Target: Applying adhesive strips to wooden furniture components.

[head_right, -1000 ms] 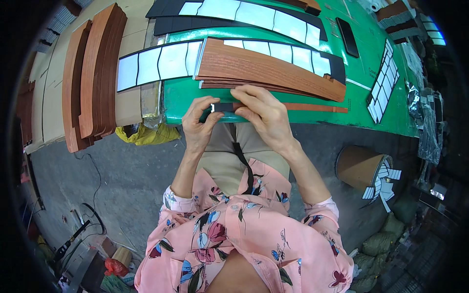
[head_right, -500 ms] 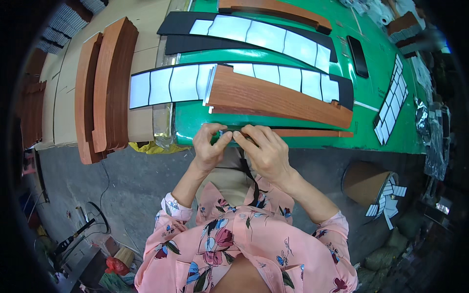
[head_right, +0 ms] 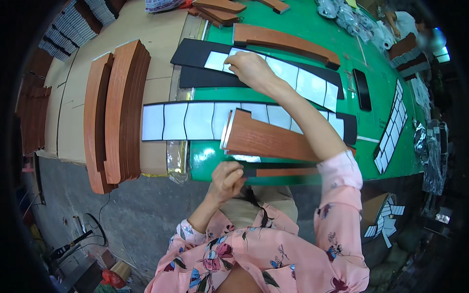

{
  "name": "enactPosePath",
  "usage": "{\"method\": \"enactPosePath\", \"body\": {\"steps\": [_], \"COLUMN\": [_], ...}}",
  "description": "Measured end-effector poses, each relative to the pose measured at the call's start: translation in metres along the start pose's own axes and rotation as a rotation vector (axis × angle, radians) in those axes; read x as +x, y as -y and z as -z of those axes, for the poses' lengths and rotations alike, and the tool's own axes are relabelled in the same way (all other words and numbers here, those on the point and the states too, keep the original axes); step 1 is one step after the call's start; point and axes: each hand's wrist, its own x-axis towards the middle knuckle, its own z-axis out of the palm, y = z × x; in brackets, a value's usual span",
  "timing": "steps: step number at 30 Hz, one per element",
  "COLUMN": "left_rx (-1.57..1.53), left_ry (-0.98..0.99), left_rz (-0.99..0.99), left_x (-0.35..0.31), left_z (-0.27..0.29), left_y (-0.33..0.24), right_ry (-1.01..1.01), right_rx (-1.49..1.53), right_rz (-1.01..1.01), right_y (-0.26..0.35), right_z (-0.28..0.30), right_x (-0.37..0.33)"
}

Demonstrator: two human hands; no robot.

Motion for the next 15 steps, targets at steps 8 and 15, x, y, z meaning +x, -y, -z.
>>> {"method": "enactPosePath", "body": {"steps": [8,15], "left_rx": [0.023,0.002], "left_ry": [0.003,0.065], "left_rz": [0.002,0.023], "left_x": [-0.005,-0.006], "left_z": [-0.001,0.001], "left_y": [0.002,0.004], "right_ry": [0.024,-0.076], "right_rx": [-0.411,-0.425], "right_rz": [-0.054,0.036], "right_y": [-0.029,-0.036], "right_z": [-0.060,-0.071], "right_x": [0.060,0.061]}}
